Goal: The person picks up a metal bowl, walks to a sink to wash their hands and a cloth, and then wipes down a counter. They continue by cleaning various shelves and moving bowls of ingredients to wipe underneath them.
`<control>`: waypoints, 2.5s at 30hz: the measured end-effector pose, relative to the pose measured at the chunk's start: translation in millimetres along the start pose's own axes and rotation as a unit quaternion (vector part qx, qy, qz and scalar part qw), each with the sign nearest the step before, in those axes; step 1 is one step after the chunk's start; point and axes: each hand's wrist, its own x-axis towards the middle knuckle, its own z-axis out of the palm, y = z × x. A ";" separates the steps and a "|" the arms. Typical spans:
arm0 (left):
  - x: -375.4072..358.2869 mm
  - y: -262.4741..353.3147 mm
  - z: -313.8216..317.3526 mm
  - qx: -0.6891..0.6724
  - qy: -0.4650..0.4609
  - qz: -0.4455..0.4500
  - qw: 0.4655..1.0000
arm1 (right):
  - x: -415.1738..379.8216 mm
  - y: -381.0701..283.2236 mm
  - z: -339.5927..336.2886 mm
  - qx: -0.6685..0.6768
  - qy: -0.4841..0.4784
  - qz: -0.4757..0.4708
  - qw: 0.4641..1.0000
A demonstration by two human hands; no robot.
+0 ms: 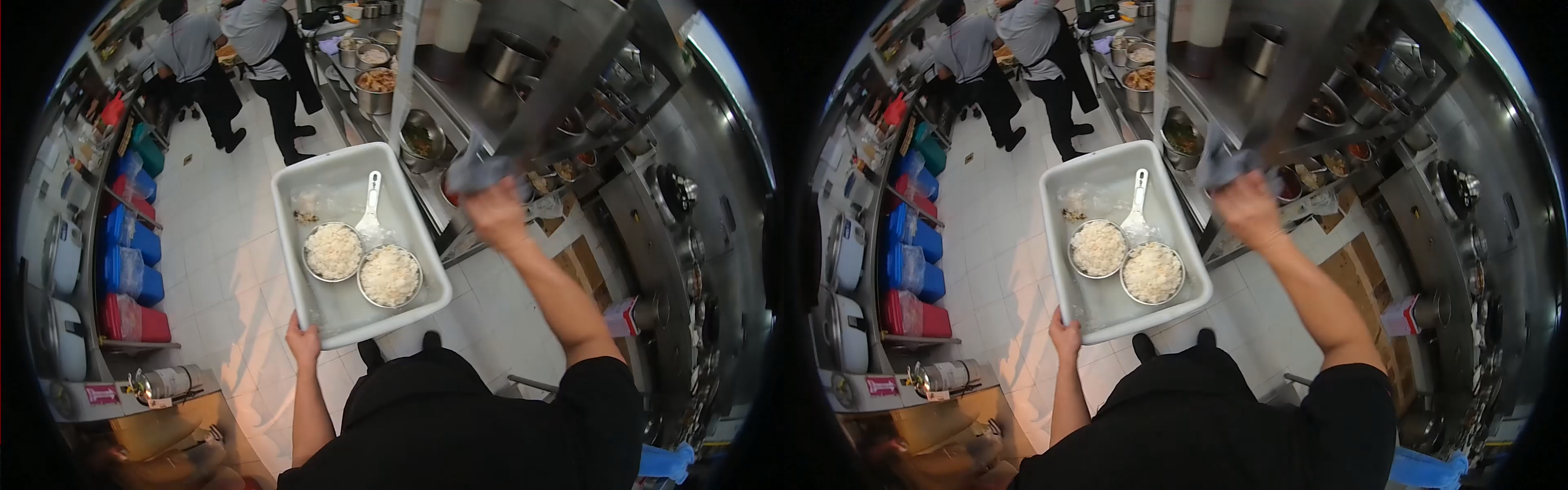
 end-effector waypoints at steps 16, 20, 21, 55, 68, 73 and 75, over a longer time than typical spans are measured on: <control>14.0 -22.8 -12.6 0.058 0.095 -0.115 0.987 | -220.2 -29.5 144.0 0.730 0.230 0.642 0.040; 3.5 -28.4 -11.1 0.095 0.119 -0.140 0.978 | -180.5 -41.4 155.3 0.670 0.131 0.647 0.339; 1.5 -33.4 -11.5 0.093 0.124 -0.150 0.977 | -183.3 -38.2 171.2 0.648 0.133 0.648 0.379; -39.7 -31.8 21.8 0.183 0.183 -0.179 0.949 | -236.7 105.9 216.7 0.481 0.110 0.649 0.579; -98.4 256.2 350.1 0.186 -0.312 0.320 0.875 | -253.4 126.4 65.4 0.846 0.078 0.525 0.052; -71.5 274.4 467.6 0.288 -0.285 0.191 0.894 | -285.7 153.2 9.4 0.774 0.346 0.528 -0.053; -60.6 280.8 496.9 0.286 -0.260 0.110 0.916 | -305.4 137.8 19.5 0.788 0.339 0.512 -0.048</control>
